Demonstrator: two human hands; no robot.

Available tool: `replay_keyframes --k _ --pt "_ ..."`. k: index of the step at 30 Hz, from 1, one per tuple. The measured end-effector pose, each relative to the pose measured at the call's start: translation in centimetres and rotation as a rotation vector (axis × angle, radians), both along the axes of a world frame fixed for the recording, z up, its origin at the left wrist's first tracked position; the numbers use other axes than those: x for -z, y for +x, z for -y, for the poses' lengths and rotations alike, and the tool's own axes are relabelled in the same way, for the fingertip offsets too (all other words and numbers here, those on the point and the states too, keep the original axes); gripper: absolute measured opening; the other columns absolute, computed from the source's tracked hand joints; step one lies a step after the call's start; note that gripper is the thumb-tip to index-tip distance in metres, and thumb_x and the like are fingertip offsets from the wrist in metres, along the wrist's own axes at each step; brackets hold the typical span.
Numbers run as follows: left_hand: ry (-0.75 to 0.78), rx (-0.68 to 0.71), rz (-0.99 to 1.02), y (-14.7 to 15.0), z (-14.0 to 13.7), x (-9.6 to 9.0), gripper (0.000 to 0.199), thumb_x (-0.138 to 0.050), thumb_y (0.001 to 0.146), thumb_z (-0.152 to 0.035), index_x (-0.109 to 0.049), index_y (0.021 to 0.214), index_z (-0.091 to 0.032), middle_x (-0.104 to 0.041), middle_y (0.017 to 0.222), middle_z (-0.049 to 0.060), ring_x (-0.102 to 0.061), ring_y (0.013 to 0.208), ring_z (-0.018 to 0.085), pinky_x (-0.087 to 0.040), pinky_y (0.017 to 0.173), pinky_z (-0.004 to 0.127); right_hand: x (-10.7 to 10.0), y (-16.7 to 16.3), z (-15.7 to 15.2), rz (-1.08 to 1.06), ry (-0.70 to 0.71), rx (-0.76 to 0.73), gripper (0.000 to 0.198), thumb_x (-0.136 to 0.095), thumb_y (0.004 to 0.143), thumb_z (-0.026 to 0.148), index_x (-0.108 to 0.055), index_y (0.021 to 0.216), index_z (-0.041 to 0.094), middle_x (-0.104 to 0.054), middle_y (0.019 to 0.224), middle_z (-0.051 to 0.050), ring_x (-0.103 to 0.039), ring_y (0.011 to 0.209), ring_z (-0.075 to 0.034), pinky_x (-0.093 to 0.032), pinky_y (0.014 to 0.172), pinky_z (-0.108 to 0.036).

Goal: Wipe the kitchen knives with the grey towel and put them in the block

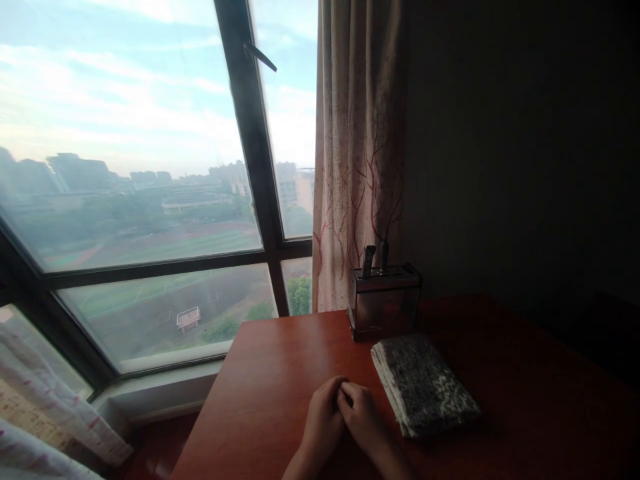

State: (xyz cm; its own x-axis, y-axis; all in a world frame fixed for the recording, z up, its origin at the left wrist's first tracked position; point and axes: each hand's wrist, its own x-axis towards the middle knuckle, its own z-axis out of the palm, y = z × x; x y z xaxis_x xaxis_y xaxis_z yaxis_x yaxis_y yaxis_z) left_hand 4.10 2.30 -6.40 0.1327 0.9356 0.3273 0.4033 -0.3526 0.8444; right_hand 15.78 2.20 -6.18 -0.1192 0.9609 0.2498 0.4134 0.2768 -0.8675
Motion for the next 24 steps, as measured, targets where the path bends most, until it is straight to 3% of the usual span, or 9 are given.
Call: replay_keyframes --k 24 --pt "-0.006 -0.004 -0.007 0.11 0.09 -0.27 0.043 -0.051 0.066 -0.005 -0.070 0.103 -0.017 -0.075 0.102 0.011 -0.069 0.094 0.026 -0.052 0.087 0.036 -0.10 0.11 -0.09 0.033 0.000 0.001 0.026 -0.042 0.089 0.020 -0.052 0.064 0.019 -0.066 0.071 -0.005 -0.061 0.068 -0.017 -0.036 0.061 -0.024"
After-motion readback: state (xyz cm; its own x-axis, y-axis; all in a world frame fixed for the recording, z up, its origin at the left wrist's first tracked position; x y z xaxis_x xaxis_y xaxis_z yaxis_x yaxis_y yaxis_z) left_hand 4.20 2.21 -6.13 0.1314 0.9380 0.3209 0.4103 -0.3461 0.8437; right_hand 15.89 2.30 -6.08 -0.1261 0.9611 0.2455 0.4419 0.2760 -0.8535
